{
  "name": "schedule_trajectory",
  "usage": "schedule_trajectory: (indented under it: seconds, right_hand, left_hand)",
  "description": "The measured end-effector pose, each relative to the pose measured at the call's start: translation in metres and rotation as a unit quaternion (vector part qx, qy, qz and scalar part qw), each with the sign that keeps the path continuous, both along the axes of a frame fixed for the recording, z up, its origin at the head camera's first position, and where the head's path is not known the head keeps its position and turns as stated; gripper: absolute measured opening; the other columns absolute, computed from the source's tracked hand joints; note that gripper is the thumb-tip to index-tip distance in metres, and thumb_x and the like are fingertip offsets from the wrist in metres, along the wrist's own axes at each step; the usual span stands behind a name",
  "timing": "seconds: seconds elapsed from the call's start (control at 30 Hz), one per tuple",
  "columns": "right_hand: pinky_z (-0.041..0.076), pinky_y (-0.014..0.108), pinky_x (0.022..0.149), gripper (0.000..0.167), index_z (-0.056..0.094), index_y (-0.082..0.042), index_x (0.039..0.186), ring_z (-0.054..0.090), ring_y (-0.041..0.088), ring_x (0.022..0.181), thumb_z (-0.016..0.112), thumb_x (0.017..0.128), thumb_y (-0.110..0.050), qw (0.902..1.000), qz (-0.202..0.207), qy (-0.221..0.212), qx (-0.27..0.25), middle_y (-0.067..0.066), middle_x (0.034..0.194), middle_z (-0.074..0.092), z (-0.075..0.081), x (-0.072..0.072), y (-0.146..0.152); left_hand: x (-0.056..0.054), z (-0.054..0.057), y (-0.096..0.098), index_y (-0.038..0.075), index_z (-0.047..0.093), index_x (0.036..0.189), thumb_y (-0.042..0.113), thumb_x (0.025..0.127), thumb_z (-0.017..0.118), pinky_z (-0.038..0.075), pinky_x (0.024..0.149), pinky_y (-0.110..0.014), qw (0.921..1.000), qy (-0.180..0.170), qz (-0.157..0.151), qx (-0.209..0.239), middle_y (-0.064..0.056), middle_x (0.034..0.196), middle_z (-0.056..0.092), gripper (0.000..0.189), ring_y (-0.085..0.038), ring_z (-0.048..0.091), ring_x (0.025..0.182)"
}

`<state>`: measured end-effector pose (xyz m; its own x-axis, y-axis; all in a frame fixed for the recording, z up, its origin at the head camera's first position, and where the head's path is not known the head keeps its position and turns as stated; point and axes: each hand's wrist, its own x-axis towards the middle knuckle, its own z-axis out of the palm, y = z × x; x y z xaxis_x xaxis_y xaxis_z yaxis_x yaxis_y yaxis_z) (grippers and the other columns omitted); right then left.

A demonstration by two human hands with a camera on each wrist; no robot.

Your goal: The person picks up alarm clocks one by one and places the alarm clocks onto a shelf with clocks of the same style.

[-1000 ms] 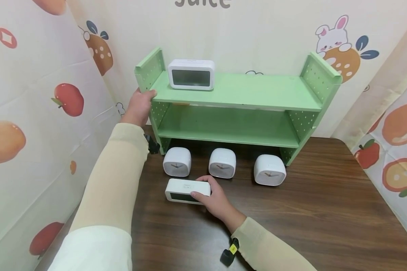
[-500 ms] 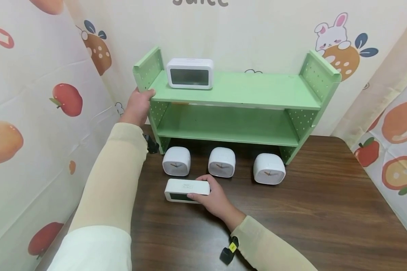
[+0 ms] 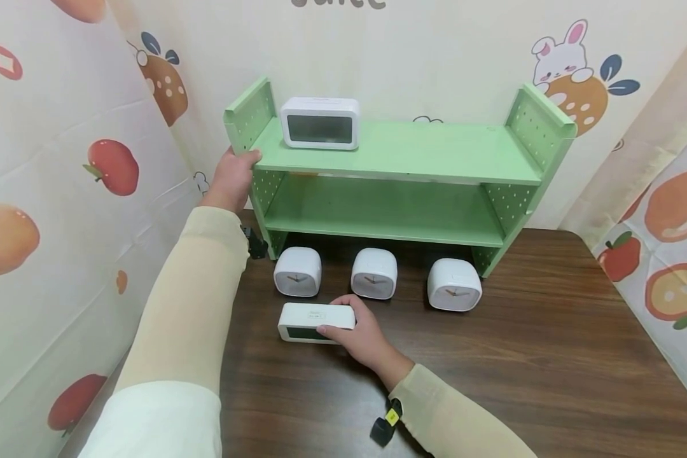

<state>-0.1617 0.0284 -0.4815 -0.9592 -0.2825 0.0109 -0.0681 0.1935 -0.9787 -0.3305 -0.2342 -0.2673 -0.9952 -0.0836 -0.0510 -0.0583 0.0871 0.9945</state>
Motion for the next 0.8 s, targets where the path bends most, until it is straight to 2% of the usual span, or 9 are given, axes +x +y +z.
schedule_trajectory:
  seconds: [0.23,0.43,0.8]
  right_hand:
    - [0.046,0.041,0.090,0.048,0.059,-0.016,0.117,0.057,0.023,0.102,0.090,0.082,-0.027,1.0000,-0.005,0.002,0.000,0.003,0.116,0.061,0.003,0.002,0.000]
    - [0.047,0.040,0.089,0.047,0.060,-0.014,0.117,0.057,0.022,0.101,0.090,0.083,-0.028,1.0000,-0.007,0.003,-0.004,0.004,0.115,0.061,0.006,0.002,-0.001]
    - [0.049,0.040,0.086,0.045,0.060,-0.014,0.119,0.058,0.024,0.099,0.088,0.084,-0.025,0.9993,-0.013,0.026,-0.024,0.004,0.115,0.063,0.026,-0.002,0.005]
  left_hand:
    - [-0.002,0.000,-0.001,0.030,0.024,0.164,0.036,0.111,0.040,0.022,0.123,-0.047,1.0000,-0.002,0.000,-0.006,0.003,0.162,0.035,0.056,-0.018,0.034,0.147]
    - [-0.001,0.001,0.001,0.026,0.026,0.163,0.035,0.111,0.041,0.025,0.122,-0.046,1.0000,-0.004,-0.002,0.001,0.000,0.160,0.037,0.055,-0.018,0.036,0.144]
    - [0.002,0.002,0.000,0.027,0.024,0.164,0.036,0.111,0.040,0.023,0.122,-0.045,0.9999,-0.005,0.001,-0.009,0.002,0.161,0.035,0.055,-0.016,0.034,0.144]
